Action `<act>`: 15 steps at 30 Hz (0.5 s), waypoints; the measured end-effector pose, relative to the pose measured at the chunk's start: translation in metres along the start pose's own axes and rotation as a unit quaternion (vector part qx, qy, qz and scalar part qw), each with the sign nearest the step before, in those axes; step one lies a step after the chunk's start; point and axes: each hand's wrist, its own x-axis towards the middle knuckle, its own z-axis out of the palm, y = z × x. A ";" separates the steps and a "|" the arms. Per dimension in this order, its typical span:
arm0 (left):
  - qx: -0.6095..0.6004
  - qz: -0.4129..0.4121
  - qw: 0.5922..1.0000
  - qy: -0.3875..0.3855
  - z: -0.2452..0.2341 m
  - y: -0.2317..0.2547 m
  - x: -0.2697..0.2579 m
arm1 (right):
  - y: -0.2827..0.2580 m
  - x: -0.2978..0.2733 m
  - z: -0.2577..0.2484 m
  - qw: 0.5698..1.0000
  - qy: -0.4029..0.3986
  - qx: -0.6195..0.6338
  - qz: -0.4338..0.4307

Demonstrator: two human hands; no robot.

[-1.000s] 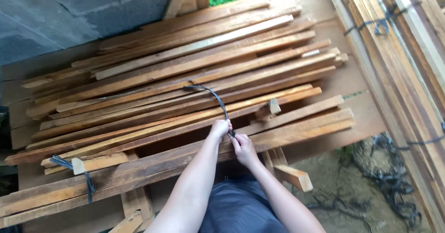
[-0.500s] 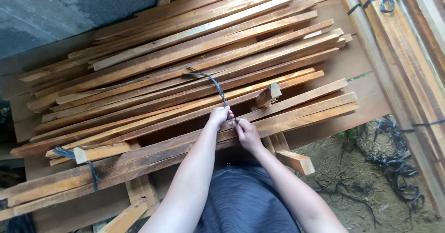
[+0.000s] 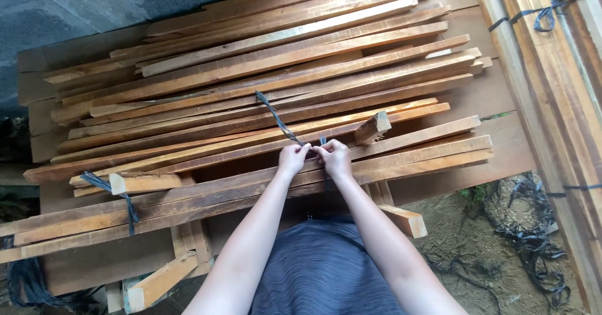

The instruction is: Bundling thin wooden planks using plastic ties and moving them.

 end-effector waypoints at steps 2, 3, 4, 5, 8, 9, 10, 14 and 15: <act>0.000 0.013 1.000 0.001 -0.008 0.015 -0.009 | 0.002 -0.005 0.000 0.996 0.001 -0.078 -0.050; 0.001 0.024 1.000 0.002 -0.013 0.022 -0.013 | 0.003 -0.006 0.000 0.983 0.002 -0.154 -0.099; 0.001 0.025 1.000 0.001 -0.018 0.034 -0.018 | 0.017 -0.001 0.004 0.983 0.004 -0.154 -0.098; 0.008 0.038 0.999 -0.004 -0.024 0.046 -0.024 | 0.030 0.004 0.009 0.978 0.004 -0.165 -0.128; -0.003 0.052 0.999 -0.012 -0.020 0.061 -0.027 | 0.036 0.006 0.011 0.970 0.001 -0.174 -0.172; -0.019 0.053 0.998 -0.015 -0.017 0.061 -0.025 | 0.031 0.004 0.012 0.968 -0.001 -0.171 -0.185; -0.020 0.054 0.998 -0.017 -0.019 0.062 -0.022 | 0.036 0.006 0.011 0.968 0.001 -0.172 -0.184; -0.095 -0.068 0.991 -0.070 -0.034 0.060 -0.024 | 0.036 0.001 0.008 0.967 -0.029 -0.152 -0.203; -0.056 -0.124 0.986 -0.092 -0.039 0.060 -0.026 | 0.031 -0.002 0.006 0.969 -0.038 -0.150 -0.194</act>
